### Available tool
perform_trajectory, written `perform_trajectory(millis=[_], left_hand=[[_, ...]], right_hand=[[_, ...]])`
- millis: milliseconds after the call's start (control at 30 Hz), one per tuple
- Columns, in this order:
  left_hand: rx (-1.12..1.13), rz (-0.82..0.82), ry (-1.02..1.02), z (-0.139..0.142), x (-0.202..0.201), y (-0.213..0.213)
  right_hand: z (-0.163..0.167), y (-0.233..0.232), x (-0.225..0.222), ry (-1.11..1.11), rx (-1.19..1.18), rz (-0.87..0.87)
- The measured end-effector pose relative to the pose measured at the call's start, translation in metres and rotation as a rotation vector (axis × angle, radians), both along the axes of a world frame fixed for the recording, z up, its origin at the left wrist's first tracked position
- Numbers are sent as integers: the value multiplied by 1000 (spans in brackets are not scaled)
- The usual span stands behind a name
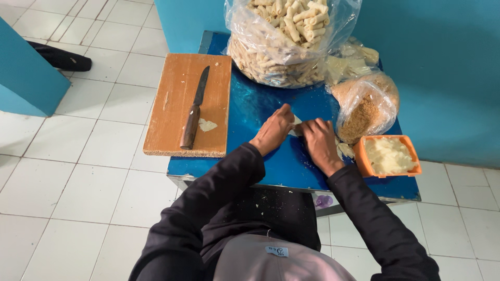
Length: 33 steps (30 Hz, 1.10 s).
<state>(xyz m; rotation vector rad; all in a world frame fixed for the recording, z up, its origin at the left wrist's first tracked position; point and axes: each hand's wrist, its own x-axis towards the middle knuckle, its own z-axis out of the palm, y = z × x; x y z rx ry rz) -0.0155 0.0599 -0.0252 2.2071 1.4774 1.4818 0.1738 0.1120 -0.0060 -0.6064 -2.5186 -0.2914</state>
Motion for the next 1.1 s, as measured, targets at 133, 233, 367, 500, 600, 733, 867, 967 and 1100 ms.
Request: perform_trajectory(millis=[133,233,367,500,600,733,867,967,1100], left_hand=[[-128,117,-73,-4,-2,-10],[-118,260,-5,-9,3,-9],[-140,337,21,-14,5,-5],[-205,375,20,-18,8,-1],[-209,416,61,-18,11,1],[-163,428,94,-17,13,1],[-158,429,95,-16,15,2],[-121,399,84,-17,17,5],[-102,339,-60,-17,18,11]], right_hand=[[-3,-13,0,-50,138,-104],[-6,-12,-6,-95,131,-184],[-6,7,-17,-162,97,-235],[4,32,-18,-85,-101,-187],[8,37,-19,72,-296,-54],[5,34,-28,89,-226,-33],[10,46,-22,167,-417,-97],[25,58,1,190,-852,-145],[89,71,16,199,-1338,78]])
